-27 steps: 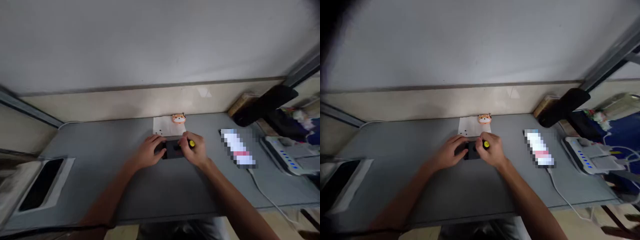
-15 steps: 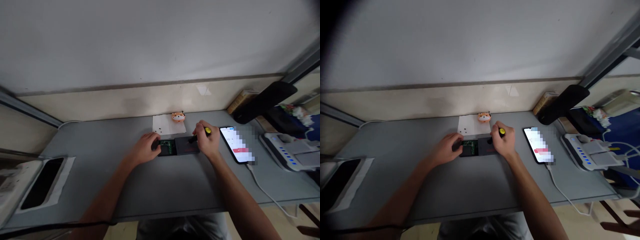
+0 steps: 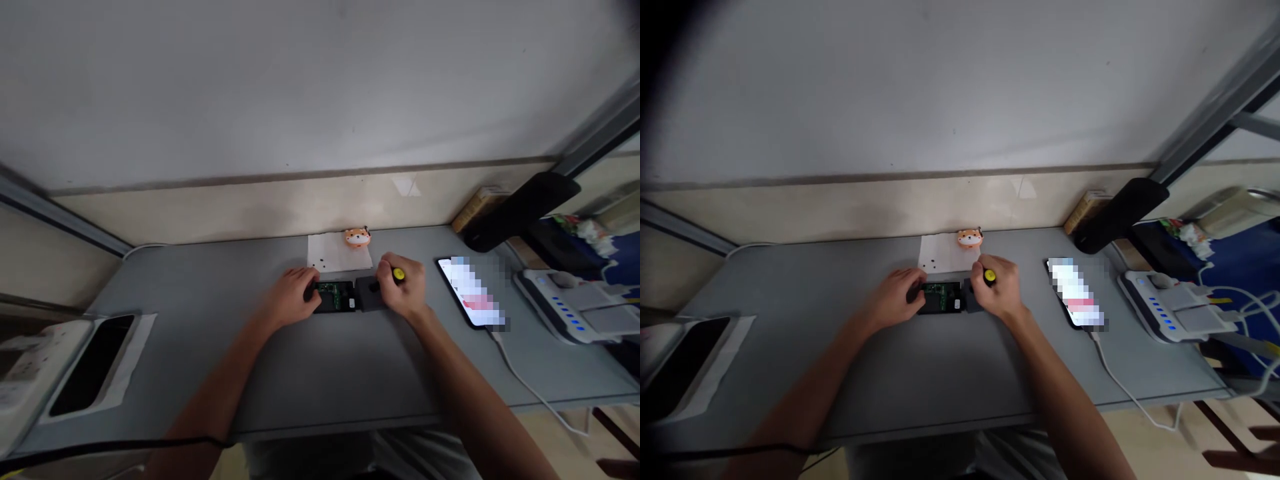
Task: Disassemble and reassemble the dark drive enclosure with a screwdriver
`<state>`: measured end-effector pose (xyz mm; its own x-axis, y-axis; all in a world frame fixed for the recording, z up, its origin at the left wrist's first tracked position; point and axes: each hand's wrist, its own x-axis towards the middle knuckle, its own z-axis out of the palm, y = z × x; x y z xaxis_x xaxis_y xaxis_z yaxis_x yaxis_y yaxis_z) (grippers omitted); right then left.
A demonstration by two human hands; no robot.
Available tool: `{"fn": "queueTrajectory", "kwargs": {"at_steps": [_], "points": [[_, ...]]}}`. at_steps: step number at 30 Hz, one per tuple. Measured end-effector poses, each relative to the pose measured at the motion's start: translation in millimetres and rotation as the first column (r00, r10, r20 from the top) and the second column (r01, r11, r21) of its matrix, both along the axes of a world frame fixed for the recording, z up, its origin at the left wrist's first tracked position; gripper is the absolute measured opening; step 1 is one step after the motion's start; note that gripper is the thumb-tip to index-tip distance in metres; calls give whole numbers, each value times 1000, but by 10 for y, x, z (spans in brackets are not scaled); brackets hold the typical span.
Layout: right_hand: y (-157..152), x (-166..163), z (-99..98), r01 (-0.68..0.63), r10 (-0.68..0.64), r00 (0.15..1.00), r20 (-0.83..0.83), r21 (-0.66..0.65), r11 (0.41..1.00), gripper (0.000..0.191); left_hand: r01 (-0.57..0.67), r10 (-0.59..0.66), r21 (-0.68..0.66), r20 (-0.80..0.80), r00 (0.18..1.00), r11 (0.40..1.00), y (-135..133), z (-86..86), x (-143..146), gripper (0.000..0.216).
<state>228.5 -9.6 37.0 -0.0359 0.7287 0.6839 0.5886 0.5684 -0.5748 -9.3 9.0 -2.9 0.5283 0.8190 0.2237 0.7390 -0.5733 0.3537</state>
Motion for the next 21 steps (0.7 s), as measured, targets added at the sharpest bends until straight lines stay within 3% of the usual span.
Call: {"fn": "queueTrajectory", "kwargs": {"at_steps": [5,13,21], "points": [[1,25,-28,44,-44,997,-65,-6,999,36,38,-39,42,20,999,998,-8,7,-1,7],[-25,-92,-79,-51,48,998,42,57,997,35,200,-201,4,21,979,980,-92,-38,111,46],[-15,-80,-81,-62,62,998,-11,12,998,34,218,-217,-18,51,975,976,-119,-65,187,41]]}}
